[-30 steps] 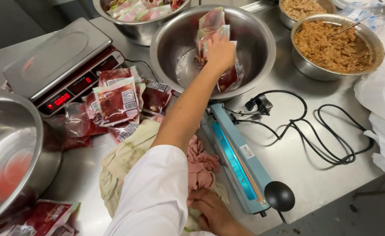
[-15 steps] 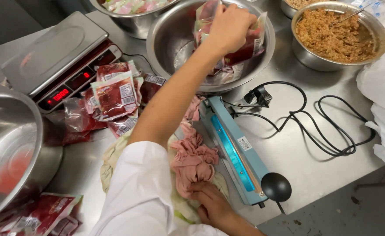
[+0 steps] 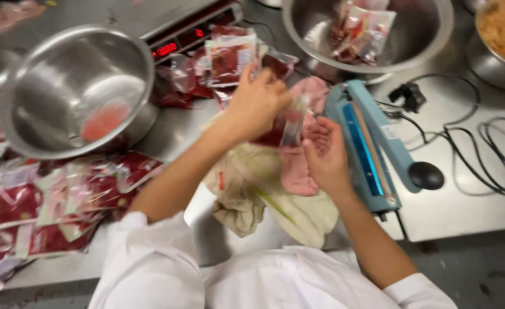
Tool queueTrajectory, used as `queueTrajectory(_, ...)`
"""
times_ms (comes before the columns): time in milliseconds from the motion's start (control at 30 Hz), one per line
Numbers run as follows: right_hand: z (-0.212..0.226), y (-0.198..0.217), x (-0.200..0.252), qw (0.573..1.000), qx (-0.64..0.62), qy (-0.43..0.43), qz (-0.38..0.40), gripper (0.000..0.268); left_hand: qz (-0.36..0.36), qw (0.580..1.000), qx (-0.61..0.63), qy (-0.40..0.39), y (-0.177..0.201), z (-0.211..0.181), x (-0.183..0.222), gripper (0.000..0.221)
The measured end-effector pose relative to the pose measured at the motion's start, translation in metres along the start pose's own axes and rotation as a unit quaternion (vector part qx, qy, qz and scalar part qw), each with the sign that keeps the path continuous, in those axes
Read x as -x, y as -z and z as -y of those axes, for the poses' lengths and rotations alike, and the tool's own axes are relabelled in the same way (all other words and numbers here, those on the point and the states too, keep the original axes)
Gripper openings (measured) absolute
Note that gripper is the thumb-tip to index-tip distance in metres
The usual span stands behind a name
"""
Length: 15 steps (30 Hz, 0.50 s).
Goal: The person wipes down small plastic packages of meat with a pink cloth, places each one into a larger plastic bag, and then seals the larger bag using a heat sealing machine.
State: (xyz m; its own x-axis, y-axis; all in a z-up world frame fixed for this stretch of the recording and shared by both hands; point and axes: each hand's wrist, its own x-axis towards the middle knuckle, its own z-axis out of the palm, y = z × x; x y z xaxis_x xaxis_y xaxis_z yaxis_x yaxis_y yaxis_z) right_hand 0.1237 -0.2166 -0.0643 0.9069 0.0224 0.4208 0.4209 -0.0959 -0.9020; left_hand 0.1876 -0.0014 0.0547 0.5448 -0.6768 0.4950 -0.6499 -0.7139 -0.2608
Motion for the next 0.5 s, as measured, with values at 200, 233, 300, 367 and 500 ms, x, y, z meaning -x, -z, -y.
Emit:
queueTrajectory(200, -0.078, -0.045, 0.011, 0.988, 0.04, -0.081, 0.122, 0.02, 0.008, 0.987, 0.091, 0.134, -0.02, -0.04, 0.124, 0.016)
queueTrajectory(233, -0.066, -0.056, 0.007, 0.988, 0.038, -0.079, 0.13, 0.02, 0.007, 0.986, 0.087, 0.141, -0.015, -0.037, 0.136, 0.016)
queueTrajectory(300, -0.044, -0.062, 0.019, 0.986, -0.054, -0.148, 0.049, 0.014, -0.164, 0.833, 0.417, 0.326, -0.009, -0.047, 0.16, 0.081)
queueTrajectory(367, -0.063, -0.063, 0.021, 0.988, -0.062, -0.138, 0.03, 0.012, -0.146, 0.81, 0.433, 0.367, -0.047, -0.043, 0.182, 0.061)
queueTrajectory(500, -0.057, -0.06, 0.034, 0.989, -0.073, -0.126, 0.002, 0.013, -0.154, 0.758, 0.438, 0.459, -0.094, -0.048, 0.192, 0.011)
